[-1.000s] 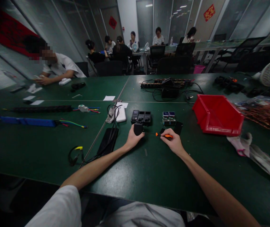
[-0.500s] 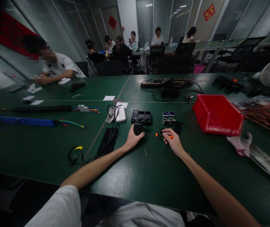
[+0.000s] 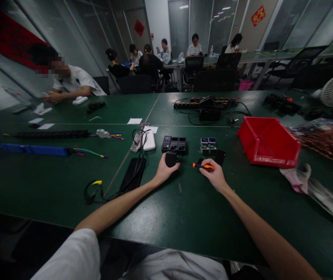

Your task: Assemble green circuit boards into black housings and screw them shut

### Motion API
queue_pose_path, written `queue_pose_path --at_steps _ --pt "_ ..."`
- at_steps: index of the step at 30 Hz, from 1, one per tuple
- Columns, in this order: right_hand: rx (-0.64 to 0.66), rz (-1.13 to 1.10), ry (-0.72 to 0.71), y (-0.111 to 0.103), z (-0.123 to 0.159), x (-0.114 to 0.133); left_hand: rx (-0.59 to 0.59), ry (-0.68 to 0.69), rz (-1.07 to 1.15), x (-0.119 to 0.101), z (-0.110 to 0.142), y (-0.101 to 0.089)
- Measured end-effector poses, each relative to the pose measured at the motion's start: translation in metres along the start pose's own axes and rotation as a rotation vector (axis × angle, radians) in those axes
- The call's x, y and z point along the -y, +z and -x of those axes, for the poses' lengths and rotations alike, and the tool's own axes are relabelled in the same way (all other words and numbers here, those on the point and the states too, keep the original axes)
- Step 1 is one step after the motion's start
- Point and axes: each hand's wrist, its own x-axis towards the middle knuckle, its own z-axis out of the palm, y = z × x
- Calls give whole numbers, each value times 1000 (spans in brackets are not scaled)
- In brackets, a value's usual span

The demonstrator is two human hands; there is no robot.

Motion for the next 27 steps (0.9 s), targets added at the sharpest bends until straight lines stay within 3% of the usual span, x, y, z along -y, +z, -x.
queue_pose_path --at_steps 8,15,27 --pt "36 -96 160 5 1 1 10 7 28 2 0 0" --pt "-50 -89 93 5 -1 -3 16 -21 51 2 0 1" --pt "-85 -182 116 6 -1 2 69 -7 67 5 0 -1"
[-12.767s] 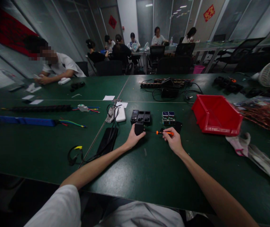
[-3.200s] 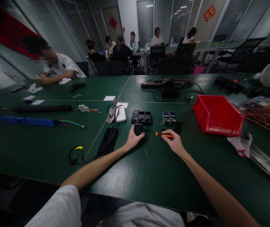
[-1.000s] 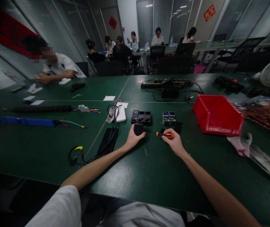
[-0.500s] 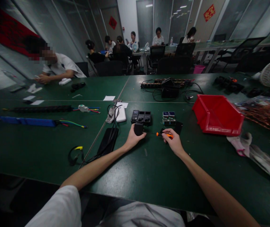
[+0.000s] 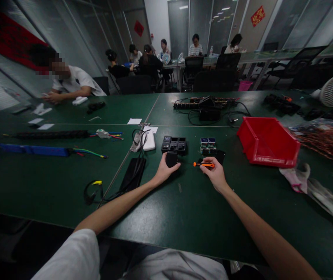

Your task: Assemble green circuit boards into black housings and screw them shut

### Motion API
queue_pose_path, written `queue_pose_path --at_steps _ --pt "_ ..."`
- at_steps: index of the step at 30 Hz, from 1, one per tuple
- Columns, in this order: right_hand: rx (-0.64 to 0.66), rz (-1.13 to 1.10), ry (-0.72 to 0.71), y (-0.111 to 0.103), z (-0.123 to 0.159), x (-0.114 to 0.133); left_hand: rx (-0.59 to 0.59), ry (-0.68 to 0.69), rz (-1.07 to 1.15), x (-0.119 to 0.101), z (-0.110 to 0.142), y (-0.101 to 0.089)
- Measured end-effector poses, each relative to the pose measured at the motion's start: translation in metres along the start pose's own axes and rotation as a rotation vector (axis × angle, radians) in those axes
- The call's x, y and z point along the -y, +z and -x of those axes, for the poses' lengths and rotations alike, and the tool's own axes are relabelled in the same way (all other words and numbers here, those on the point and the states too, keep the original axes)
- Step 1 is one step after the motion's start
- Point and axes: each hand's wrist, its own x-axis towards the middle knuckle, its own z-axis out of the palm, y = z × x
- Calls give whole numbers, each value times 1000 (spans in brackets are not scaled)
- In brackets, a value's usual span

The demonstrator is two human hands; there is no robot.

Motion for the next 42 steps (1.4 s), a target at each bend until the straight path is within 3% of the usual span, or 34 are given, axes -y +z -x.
queue_pose_path --at_steps 6,16,28,37,42 --pt "-9 -21 -2 0 0 0 -27 -37 78 -2 0 0" --pt "32 26 37 0 -2 -10 33 -64 134 3 -1 1" --pt "16 -138 -3 -3 -4 -11 35 -54 159 5 -1 3" --pt "22 5 49 -1 -2 -11 30 -68 195 1 -1 2" --pt "-29 -33 16 -1 -2 -8 38 -76 197 -2 0 2"
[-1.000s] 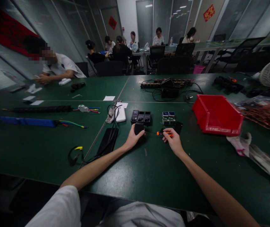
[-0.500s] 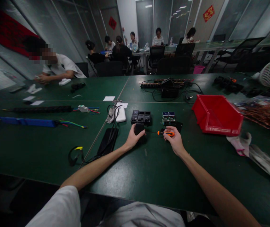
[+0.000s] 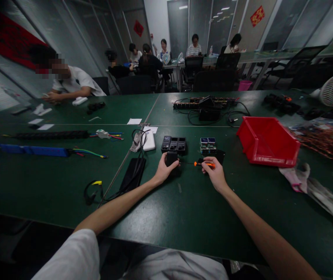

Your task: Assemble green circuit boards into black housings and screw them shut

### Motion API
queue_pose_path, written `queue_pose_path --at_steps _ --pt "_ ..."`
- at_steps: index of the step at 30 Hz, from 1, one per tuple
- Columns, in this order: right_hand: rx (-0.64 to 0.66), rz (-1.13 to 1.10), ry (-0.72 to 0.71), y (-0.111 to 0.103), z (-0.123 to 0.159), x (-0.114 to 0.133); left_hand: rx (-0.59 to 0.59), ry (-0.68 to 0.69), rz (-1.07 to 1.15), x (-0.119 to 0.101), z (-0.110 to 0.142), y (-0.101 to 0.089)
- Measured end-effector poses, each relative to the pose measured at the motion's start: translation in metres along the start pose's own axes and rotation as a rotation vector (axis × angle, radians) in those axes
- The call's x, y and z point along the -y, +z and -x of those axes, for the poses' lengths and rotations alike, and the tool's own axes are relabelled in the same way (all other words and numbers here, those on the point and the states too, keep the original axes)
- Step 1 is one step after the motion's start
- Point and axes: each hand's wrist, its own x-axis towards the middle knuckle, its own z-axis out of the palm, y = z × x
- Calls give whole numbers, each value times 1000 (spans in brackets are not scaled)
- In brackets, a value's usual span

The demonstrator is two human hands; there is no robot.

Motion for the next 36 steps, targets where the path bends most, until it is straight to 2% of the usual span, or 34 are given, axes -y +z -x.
queue_pose_path --at_steps 17,26,31,36 --pt "-18 -60 -16 -1 0 1 5 2 -16 -1 0 0" --pt "-85 -42 6 -2 -1 -2 65 -33 45 -6 1 1" --pt "-18 -66 25 0 -1 -5 134 -58 95 -8 2 3" --pt "137 14 -32 2 -1 -3 174 -46 97 -8 3 3"
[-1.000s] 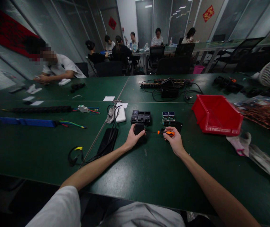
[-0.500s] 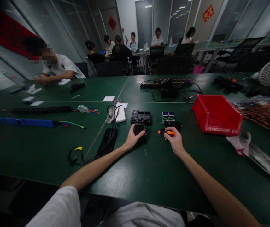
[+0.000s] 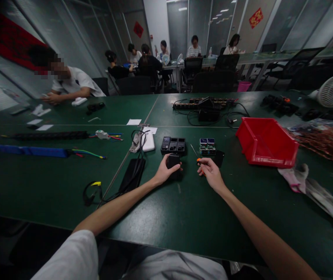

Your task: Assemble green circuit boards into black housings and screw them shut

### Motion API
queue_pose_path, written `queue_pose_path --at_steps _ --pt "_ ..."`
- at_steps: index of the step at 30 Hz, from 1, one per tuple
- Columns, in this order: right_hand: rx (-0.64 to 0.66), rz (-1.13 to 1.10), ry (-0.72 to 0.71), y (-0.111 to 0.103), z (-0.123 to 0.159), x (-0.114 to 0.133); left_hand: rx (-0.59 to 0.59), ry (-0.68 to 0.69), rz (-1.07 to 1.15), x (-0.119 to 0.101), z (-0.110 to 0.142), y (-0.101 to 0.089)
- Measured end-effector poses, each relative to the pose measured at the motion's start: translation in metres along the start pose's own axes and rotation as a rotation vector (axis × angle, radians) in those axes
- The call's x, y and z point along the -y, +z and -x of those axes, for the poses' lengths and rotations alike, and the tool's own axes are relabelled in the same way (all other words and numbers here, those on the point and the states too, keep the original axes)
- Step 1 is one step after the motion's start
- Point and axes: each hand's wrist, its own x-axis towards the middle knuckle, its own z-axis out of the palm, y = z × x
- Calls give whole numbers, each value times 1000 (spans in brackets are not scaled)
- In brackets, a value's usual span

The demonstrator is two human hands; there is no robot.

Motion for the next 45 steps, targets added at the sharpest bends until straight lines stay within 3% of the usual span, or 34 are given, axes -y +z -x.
queue_pose_path --at_steps 5,10,19,36,45 --pt "162 380 -141 6 5 8 65 -7 5 -4 2 1" --pt "175 573 -235 20 14 15 115 16 -14 -8 6 4" --pt "244 638 -274 32 19 4 101 -75 96 -8 14 15" --pt "162 723 -241 38 23 7 60 -97 95 -9 13 18" --pt "241 622 -260 31 18 6 140 -108 100 -13 11 15"
